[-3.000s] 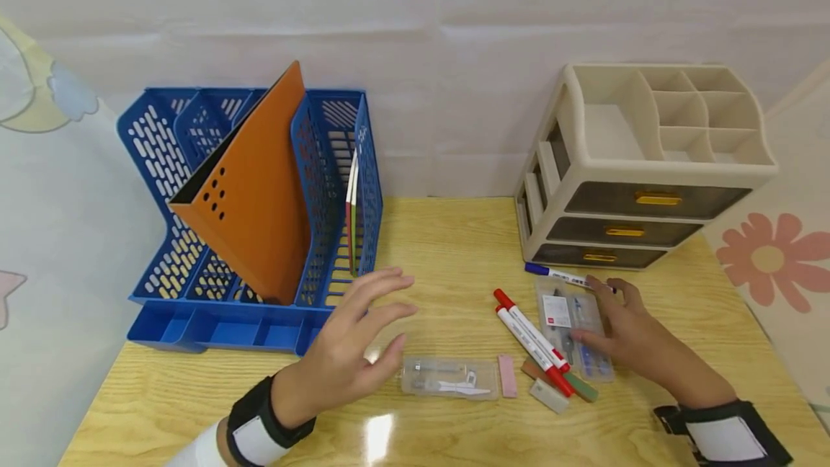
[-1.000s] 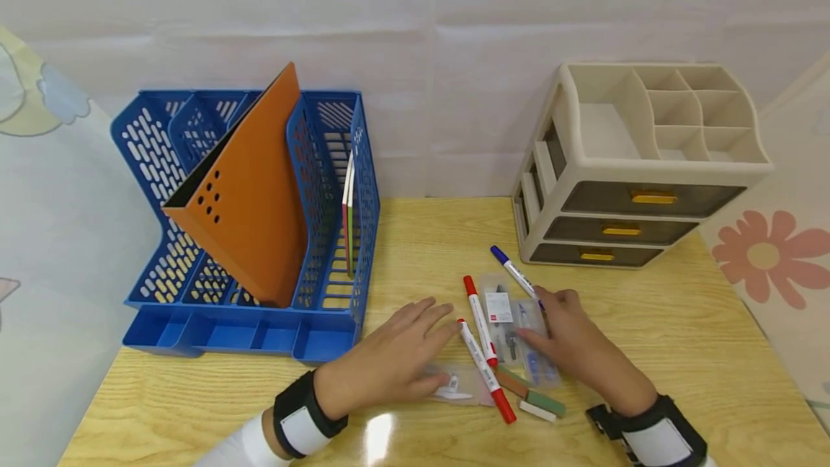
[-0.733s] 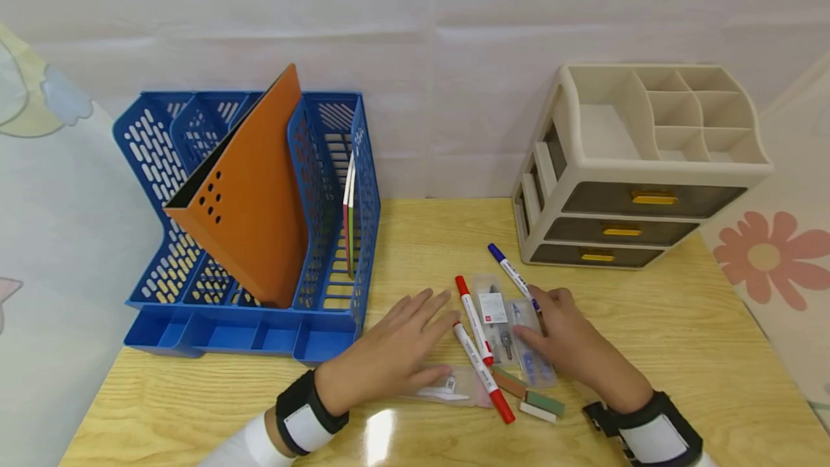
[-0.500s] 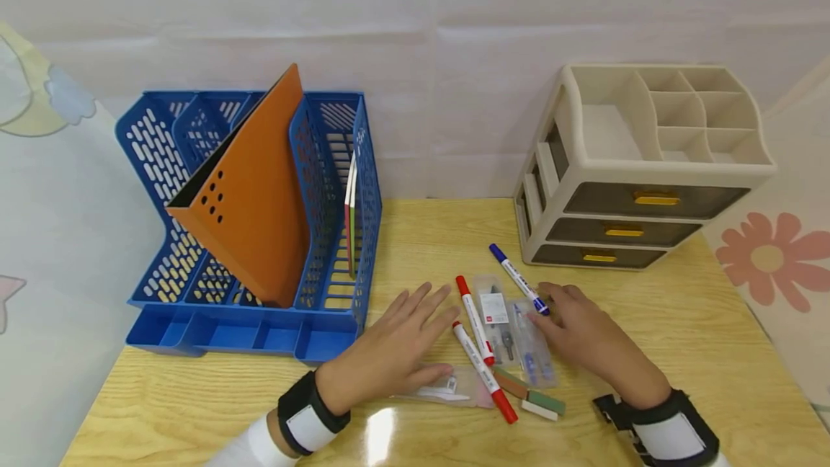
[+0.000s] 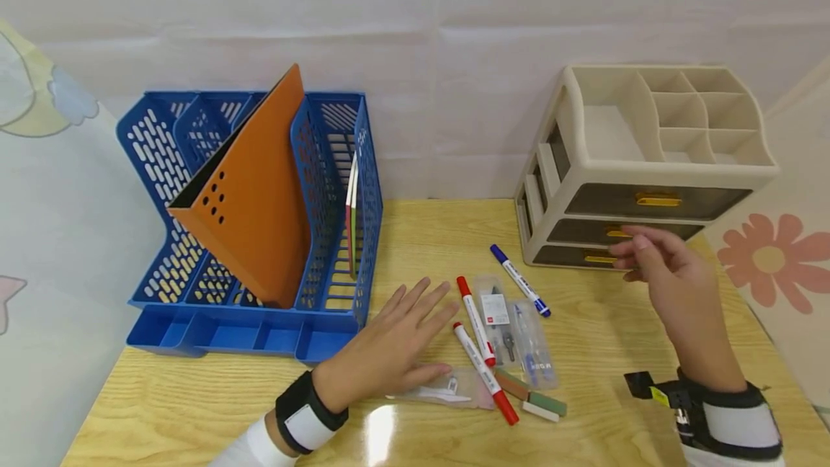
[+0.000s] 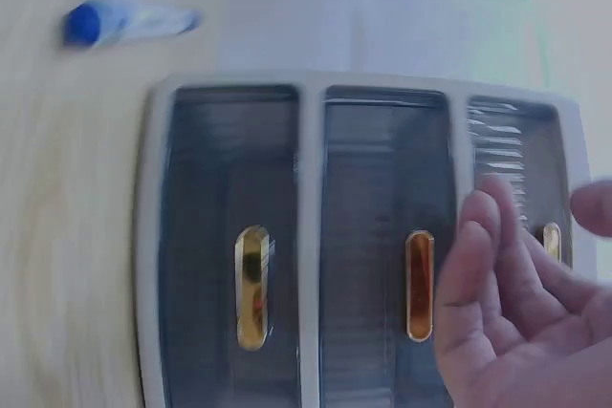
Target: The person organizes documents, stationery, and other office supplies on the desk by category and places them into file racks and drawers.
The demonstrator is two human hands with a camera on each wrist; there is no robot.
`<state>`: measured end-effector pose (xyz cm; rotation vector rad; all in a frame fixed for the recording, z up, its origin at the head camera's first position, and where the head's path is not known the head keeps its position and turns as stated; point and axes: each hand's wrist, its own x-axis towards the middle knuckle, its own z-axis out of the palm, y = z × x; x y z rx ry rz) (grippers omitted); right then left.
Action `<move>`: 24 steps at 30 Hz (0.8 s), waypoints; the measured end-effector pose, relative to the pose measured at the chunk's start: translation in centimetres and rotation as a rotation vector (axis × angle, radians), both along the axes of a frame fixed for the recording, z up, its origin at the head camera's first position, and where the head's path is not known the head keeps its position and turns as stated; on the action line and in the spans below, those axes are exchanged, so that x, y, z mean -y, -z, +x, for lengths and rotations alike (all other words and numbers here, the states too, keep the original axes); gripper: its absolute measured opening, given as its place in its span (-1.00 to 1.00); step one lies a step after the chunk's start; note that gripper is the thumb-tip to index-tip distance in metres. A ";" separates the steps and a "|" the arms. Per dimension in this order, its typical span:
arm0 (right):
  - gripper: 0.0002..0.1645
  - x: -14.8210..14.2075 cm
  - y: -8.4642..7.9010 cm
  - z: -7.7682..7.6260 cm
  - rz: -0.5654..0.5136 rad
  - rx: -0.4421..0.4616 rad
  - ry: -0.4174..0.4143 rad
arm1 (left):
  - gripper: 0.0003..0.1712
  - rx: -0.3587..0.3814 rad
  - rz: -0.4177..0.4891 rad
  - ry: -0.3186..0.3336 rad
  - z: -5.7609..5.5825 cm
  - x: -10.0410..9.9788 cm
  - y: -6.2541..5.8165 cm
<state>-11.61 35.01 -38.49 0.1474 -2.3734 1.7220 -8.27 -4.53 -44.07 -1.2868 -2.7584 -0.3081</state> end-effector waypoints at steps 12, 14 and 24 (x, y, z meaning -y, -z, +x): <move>-0.65 -1.1 -1.8 -2.6 -1.145 0.101 -0.077 | 0.00 -0.023 -0.034 0.030 0.1 0.2 -0.5; -0.67 -1.4 -2.0 -2.9 -1.219 0.158 -0.079 | 0.00 -0.026 -0.037 0.029 0.2 0.3 -0.6; -0.74 -1.1 -2.6 -3.8 -1.209 0.210 -0.075 | 0.07 -0.009 -0.026 0.008 0.1 0.8 -0.8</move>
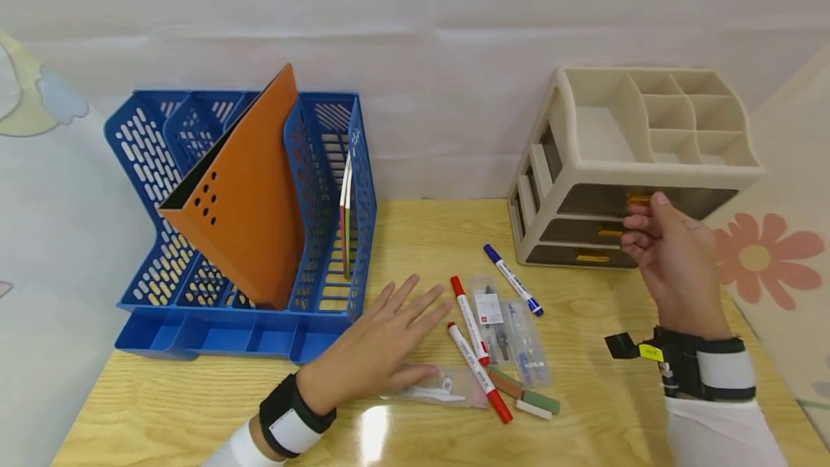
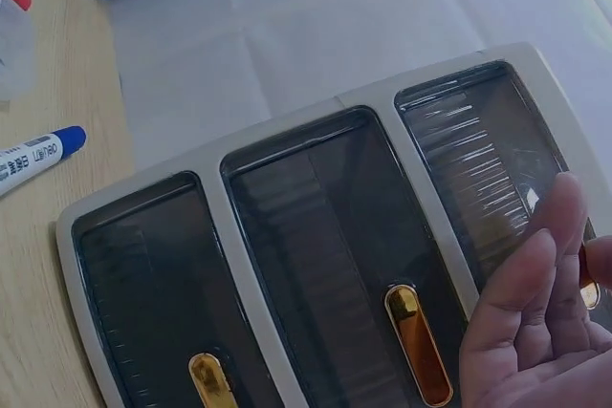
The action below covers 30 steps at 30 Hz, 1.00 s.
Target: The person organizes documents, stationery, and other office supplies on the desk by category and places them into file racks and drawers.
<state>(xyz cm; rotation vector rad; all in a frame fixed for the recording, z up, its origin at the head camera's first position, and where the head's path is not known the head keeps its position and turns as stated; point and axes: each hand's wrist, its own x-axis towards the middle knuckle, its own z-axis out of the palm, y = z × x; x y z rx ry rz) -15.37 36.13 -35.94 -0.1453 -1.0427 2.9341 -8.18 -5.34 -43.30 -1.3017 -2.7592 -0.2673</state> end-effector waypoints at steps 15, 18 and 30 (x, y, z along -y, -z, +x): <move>-0.77 0.6 0.3 2.7 -0.025 -0.029 0.078 | -0.01 -0.012 0.010 -0.017 -0.1 0.5 -0.1; -0.72 0.6 0.5 3.3 -0.070 -0.047 0.067 | -0.02 -0.008 0.012 -0.025 -0.2 0.5 -0.1; -0.58 0.7 1.4 5.6 -0.145 -0.268 -0.004 | -0.06 0.043 -0.006 -0.075 -0.3 0.5 -0.3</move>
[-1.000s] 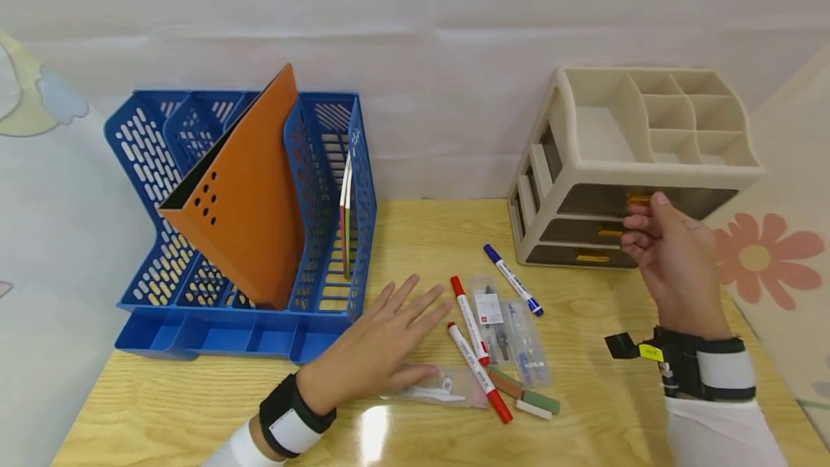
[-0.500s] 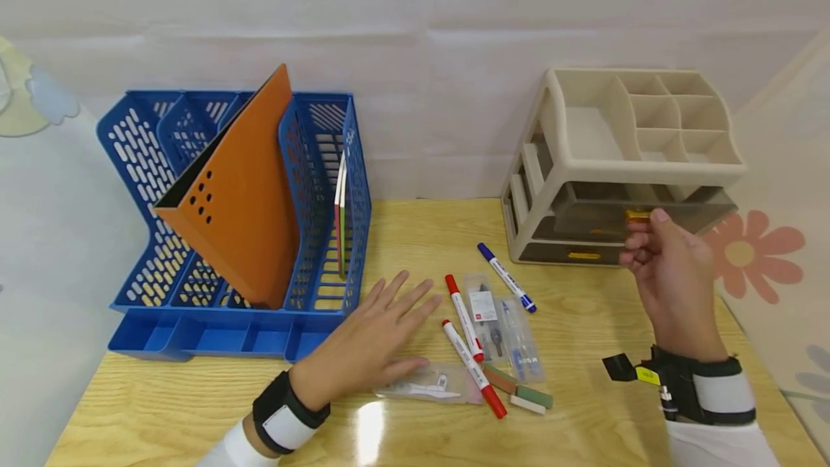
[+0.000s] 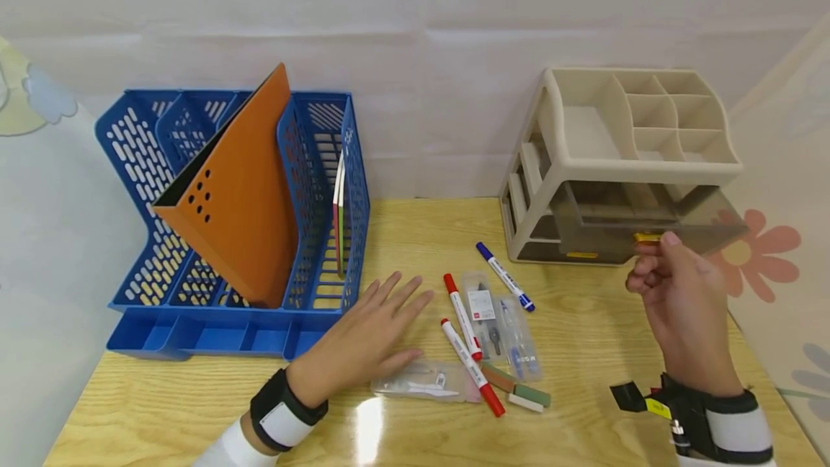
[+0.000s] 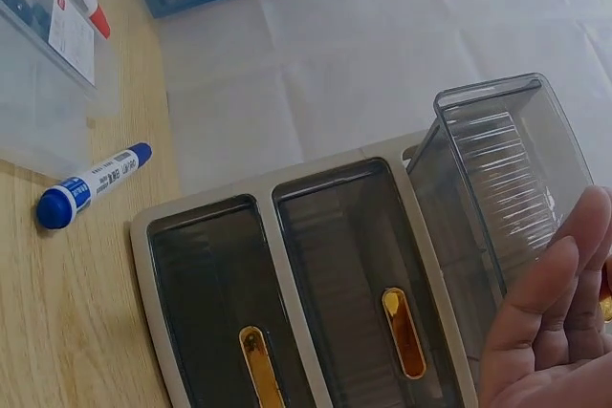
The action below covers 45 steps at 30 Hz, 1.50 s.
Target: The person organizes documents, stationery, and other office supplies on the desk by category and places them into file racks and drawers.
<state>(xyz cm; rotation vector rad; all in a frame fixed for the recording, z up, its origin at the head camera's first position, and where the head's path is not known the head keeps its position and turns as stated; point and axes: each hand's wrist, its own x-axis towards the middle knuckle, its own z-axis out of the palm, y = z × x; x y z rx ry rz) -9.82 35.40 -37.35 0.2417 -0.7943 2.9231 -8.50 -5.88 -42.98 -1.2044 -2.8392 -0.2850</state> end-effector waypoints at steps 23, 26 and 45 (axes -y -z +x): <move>-0.40 -0.4 0.4 2.5 0.101 -0.103 -0.028 | -0.22 -0.012 -0.017 -0.010 0.0 -0.1 -0.3; -0.40 -0.6 0.4 2.9 0.083 -0.093 -0.034 | -0.24 -0.014 -0.017 -0.010 0.0 -0.2 -0.3; -0.29 -1.1 0.6 4.7 0.148 -0.072 -0.064 | -0.25 -0.041 -0.014 0.000 0.1 -0.4 0.0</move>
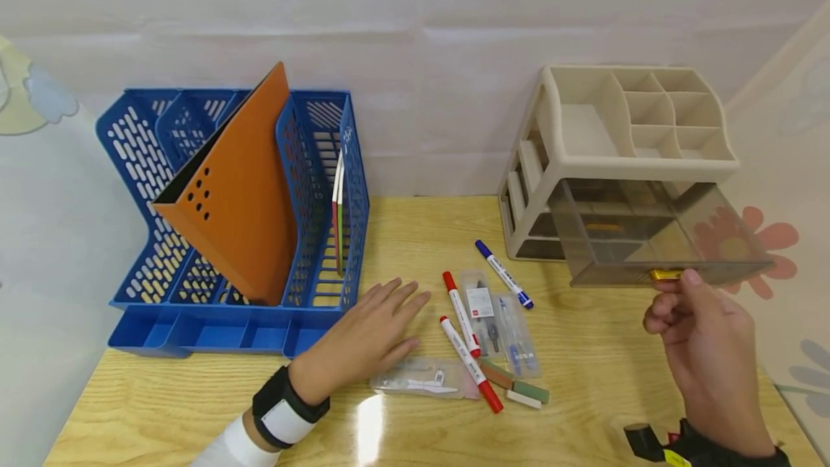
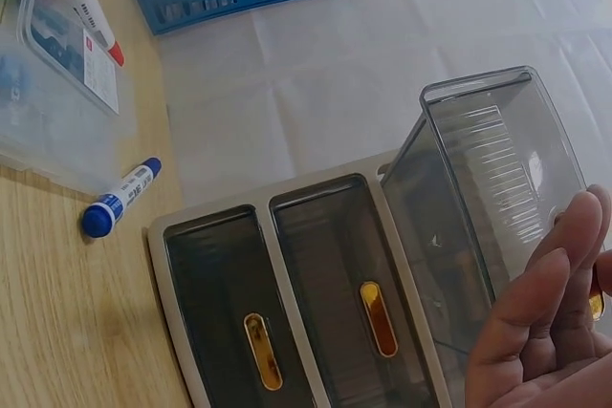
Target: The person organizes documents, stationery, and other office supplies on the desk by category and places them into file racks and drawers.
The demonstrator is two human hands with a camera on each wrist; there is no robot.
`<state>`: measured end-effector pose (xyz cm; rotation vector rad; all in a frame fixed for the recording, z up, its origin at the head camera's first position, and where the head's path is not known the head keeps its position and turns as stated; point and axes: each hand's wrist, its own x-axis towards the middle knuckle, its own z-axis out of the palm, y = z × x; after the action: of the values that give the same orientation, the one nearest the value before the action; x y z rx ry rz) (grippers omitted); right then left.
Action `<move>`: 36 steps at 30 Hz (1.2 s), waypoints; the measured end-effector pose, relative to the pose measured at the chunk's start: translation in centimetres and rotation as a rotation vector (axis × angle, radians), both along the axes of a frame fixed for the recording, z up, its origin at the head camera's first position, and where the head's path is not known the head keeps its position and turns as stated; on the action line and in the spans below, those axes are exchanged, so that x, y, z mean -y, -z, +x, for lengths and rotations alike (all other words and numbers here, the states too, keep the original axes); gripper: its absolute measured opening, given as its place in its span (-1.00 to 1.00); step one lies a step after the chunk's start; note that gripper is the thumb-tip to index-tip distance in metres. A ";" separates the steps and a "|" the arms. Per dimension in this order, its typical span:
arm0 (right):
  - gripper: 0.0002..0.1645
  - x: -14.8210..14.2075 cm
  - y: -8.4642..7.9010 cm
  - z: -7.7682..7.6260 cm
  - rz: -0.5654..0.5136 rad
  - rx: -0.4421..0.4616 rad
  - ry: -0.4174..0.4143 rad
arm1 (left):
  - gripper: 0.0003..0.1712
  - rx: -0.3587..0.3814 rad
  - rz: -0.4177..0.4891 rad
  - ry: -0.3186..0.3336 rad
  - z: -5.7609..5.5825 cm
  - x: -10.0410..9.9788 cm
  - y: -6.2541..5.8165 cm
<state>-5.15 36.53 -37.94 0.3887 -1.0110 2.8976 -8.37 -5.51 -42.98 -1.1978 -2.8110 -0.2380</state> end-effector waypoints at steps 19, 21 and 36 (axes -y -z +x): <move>-0.58 2.4 1.6 2.3 0.719 -0.159 0.134 | -0.26 0.054 0.011 -0.018 0.3 -0.1 0.0; -0.62 3.2 1.5 2.9 1.000 -0.032 0.197 | -0.28 0.052 0.015 -0.005 0.2 -0.4 -0.1; -0.57 11.5 3.3 3.7 1.734 0.024 -0.014 | -0.39 0.074 -0.006 0.057 -0.7 -2.9 0.0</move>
<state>-1.49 25.00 -41.25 0.3058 -3.0832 1.1945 -9.05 -2.56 -43.00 -1.2983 -2.8445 -0.2832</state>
